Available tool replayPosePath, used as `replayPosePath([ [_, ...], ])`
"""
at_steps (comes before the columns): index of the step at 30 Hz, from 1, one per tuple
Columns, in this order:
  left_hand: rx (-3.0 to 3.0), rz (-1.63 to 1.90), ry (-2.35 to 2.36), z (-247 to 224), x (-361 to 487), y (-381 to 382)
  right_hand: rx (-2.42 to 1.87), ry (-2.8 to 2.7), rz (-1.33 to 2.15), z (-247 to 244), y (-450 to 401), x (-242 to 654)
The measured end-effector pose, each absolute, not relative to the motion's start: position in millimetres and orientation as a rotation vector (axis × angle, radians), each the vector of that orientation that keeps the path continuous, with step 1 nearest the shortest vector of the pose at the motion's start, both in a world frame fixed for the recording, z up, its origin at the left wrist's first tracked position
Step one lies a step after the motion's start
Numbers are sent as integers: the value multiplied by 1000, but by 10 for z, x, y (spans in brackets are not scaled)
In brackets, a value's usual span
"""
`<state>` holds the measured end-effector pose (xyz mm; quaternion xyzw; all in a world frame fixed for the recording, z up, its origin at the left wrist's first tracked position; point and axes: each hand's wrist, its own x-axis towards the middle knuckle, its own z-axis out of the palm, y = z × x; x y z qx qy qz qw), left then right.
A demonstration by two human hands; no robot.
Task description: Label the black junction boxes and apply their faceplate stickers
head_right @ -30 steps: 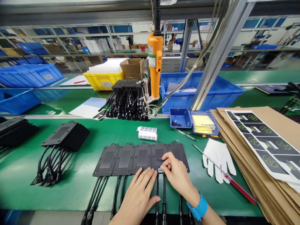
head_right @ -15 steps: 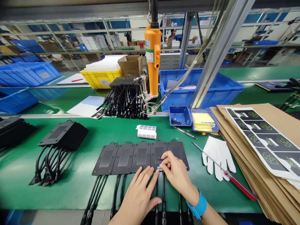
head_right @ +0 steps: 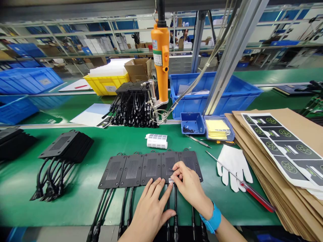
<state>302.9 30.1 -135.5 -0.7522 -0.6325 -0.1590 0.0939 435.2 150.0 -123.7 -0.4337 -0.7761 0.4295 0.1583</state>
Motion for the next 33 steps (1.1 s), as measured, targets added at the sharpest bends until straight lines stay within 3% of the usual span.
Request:
replayPosePath([
  [4,-2206,-486,-1886,-1368,3056,319,-1203,-2255,1196,-1229,1499,4391],
  [15,-2259,-542,-1910,-1347,2971,318,-549,-2763,494,-1189,1334,4662],
  [18,-2262,-518,-1931,-1294,2938,358,-829,-2514,660,-1183,1427,4808],
  [21,-2278,-446,-1993,-1215,2944,424,-1221,-2088,1038,-1187,1584,4963],
  [25,-2306,-391,-1897,-1210,3067,505,-1277,-1966,1438,-1253,1755,5074],
  [33,-2438,-388,-1757,-1456,3353,587,-1332,-2206,1344,-1290,1782,5062],
])
